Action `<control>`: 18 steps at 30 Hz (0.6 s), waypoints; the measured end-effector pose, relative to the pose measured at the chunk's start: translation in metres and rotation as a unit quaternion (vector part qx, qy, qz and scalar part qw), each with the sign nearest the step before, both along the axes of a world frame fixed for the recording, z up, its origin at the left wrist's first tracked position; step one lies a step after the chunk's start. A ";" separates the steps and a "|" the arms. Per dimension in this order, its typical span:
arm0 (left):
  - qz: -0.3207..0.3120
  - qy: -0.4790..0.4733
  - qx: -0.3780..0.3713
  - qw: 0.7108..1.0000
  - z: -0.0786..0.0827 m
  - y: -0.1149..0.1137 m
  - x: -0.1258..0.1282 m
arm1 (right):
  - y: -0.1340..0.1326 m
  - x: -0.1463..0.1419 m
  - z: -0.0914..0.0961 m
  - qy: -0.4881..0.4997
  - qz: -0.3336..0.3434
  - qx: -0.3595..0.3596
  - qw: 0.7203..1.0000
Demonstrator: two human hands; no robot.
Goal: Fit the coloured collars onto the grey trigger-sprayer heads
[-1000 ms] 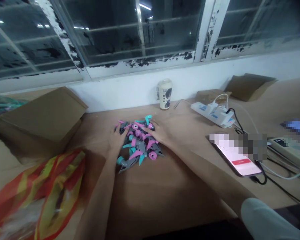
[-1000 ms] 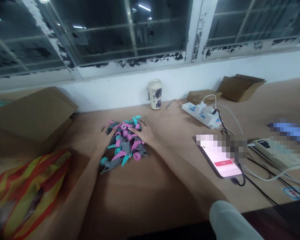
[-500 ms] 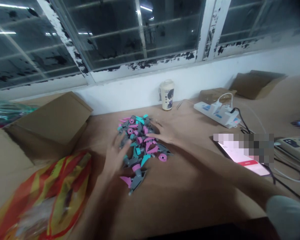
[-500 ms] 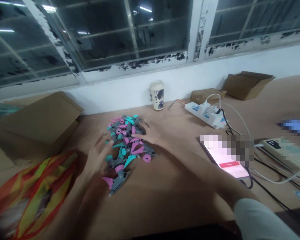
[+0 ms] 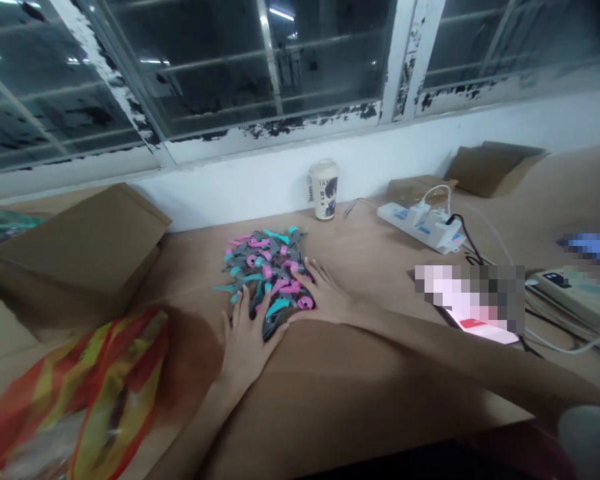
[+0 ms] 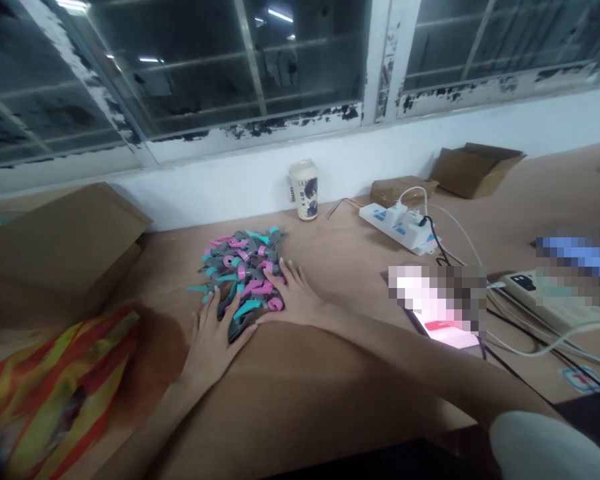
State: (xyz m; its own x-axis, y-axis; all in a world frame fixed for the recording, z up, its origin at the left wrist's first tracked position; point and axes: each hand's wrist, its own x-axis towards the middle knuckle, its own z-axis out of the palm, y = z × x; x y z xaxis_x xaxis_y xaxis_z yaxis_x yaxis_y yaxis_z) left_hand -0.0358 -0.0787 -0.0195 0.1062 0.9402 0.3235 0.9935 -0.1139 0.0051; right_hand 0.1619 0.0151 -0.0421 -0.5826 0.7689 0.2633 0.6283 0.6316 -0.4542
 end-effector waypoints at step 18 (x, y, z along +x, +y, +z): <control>-0.006 -0.020 0.068 0.997 -0.001 0.022 -0.008 | 0.108 -0.016 0.014 0.109 -0.191 -0.057 0.974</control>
State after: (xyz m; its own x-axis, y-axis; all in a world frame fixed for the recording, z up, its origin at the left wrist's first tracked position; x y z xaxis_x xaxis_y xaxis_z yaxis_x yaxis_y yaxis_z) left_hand -0.0436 -0.0567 -0.0209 0.1018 0.8861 0.4521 0.9914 -0.1281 0.0280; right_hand 0.1463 0.1227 -0.0283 -0.1876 0.9505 0.2478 0.6890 0.3071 -0.6565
